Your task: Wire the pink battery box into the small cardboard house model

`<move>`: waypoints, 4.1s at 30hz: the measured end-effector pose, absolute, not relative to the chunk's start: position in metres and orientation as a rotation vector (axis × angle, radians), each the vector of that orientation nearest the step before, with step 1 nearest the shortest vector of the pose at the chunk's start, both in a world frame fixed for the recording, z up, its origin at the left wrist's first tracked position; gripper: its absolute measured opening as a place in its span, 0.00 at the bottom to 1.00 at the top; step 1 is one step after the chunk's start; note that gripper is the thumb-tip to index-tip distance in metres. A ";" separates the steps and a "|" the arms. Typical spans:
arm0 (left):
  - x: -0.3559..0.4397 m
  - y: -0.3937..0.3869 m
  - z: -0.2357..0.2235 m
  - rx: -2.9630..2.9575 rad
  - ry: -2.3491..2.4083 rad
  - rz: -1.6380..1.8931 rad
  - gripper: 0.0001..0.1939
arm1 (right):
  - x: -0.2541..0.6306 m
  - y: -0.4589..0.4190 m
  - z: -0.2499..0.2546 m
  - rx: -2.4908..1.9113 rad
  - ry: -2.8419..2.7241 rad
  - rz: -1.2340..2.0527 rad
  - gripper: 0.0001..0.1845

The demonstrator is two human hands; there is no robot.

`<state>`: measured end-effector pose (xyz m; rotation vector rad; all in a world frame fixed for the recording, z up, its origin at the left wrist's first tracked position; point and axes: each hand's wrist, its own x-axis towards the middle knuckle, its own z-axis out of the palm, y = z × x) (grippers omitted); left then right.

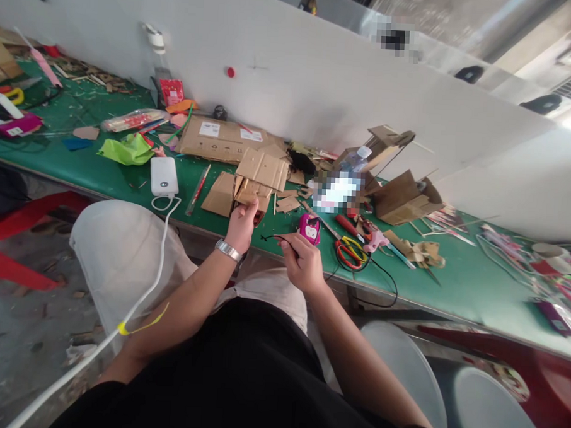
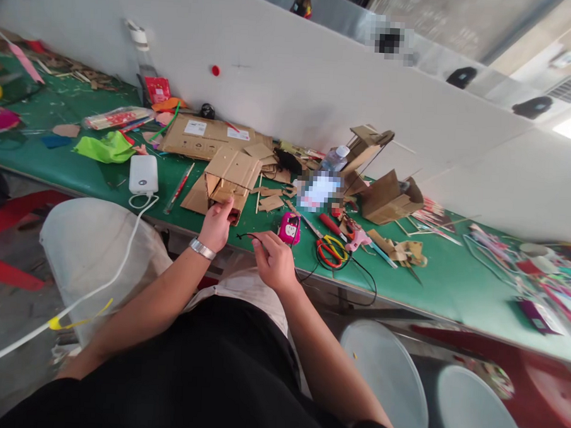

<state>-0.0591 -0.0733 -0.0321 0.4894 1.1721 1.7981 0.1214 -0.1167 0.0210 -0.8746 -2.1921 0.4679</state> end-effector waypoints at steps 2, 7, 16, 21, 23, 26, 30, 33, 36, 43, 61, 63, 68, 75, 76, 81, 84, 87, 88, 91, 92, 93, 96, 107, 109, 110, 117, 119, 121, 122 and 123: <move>-0.061 -0.077 -0.030 0.519 1.125 1.791 0.27 | 0.123 -0.117 0.022 -0.886 -2.188 0.464 0.16; -0.058 -0.099 -0.032 0.485 1.049 1.826 0.24 | 0.130 -0.118 0.025 -0.930 -2.156 0.457 0.17; -0.042 -0.154 -0.033 0.785 0.844 1.301 0.33 | 0.132 -0.120 0.015 -0.907 -2.170 0.511 0.16; -0.041 -0.150 -0.032 0.884 0.895 1.294 0.25 | 0.132 -0.118 0.011 -0.909 -2.171 0.491 0.18; -0.041 -0.148 -0.032 0.870 0.938 1.342 0.23 | 0.134 -0.118 0.013 -0.923 -2.169 0.489 0.18; -0.044 -0.147 -0.031 0.813 0.974 1.430 0.23 | 0.135 -0.119 0.015 -0.917 -2.171 0.497 0.18; -0.050 -0.146 -0.028 0.755 0.981 1.563 0.23 | 0.134 -0.125 0.016 -0.850 -2.231 0.505 0.18; -0.054 -0.145 -0.027 0.755 1.010 1.658 0.22 | 0.132 -0.133 0.016 -0.803 -2.277 0.529 0.18; -0.056 -0.144 -0.027 0.725 1.005 1.702 0.21 | 0.130 -0.140 0.012 -0.771 -2.314 0.554 0.17; -0.057 -0.146 -0.025 0.664 0.902 1.770 0.19 | 0.124 -0.146 -0.007 -0.780 -2.479 0.340 0.16; -0.062 -0.150 -0.006 0.534 0.781 1.804 0.19 | 0.076 -0.019 0.003 -1.465 -2.553 0.122 0.25; -0.063 -0.149 -0.009 0.554 0.797 1.799 0.21 | 0.070 -0.014 0.003 -1.589 -2.578 0.135 0.22; -0.064 -0.145 -0.021 0.608 0.825 1.788 0.21 | 0.060 -0.009 0.004 -1.703 -2.564 0.044 0.20; -0.061 -0.142 -0.028 0.615 0.867 1.785 0.22 | 0.048 -0.007 0.008 -1.885 -2.485 0.088 0.17; -0.061 -0.142 -0.028 0.610 0.871 1.785 0.22 | 0.047 -0.008 0.008 -1.910 -2.472 0.108 0.17; -0.060 -0.141 -0.032 0.591 0.876 1.778 0.20 | 0.050 -0.012 0.008 -1.925 -2.423 0.185 0.16; -0.059 -0.140 -0.035 0.592 0.884 1.768 0.19 | 0.051 -0.011 0.009 -1.932 -2.394 0.214 0.17; -0.058 -0.140 -0.036 0.594 0.902 1.762 0.18 | 0.051 -0.011 0.011 -1.965 -2.387 0.242 0.15; -0.058 -0.140 -0.036 0.591 0.907 1.761 0.18 | 0.052 -0.012 0.011 -1.958 -2.389 0.246 0.15; -0.058 -0.140 -0.037 0.596 0.912 1.746 0.18 | 0.057 -0.020 0.012 -1.872 -2.407 0.240 0.16; -0.058 -0.140 -0.037 0.604 0.911 1.736 0.18 | 0.059 -0.024 0.012 -1.843 -2.418 0.235 0.16; -0.058 -0.140 -0.038 0.614 0.910 1.725 0.17 | 0.062 -0.028 0.012 -1.822 -2.434 0.233 0.15; -0.057 -0.140 -0.041 0.628 0.922 1.719 0.17 | 0.071 -0.041 0.011 -1.782 -2.510 0.245 0.13; -0.055 -0.138 -0.043 0.653 1.124 1.743 0.04 | 0.096 -0.058 0.003 -1.496 -2.379 0.335 0.18; -0.055 -0.137 -0.042 0.663 1.154 1.709 0.07 | 0.098 -0.059 0.002 -1.391 -2.251 0.454 0.16; -0.054 -0.137 -0.042 0.668 1.158 1.689 0.08 | 0.099 -0.061 0.001 -1.337 -2.166 0.559 0.14; -0.051 -0.142 -0.041 0.891 1.174 1.612 0.13 | 0.095 -0.081 0.000 -1.106 -1.557 1.248 0.14; -0.051 -0.144 -0.041 1.002 1.228 1.621 0.12 | 0.095 -0.085 0.000 -1.107 -1.488 1.317 0.16; -0.052 -0.145 -0.041 1.080 1.287 1.620 0.12 | 0.095 -0.090 0.002 -1.106 -1.450 1.341 0.16; -0.052 -0.146 -0.040 1.098 1.308 1.616 0.12 | 0.095 -0.092 0.002 -1.103 -1.440 1.339 0.16; -0.052 -0.146 -0.040 1.105 1.318 1.613 0.12 | 0.096 -0.094 0.003 -1.098 -1.436 1.331 0.15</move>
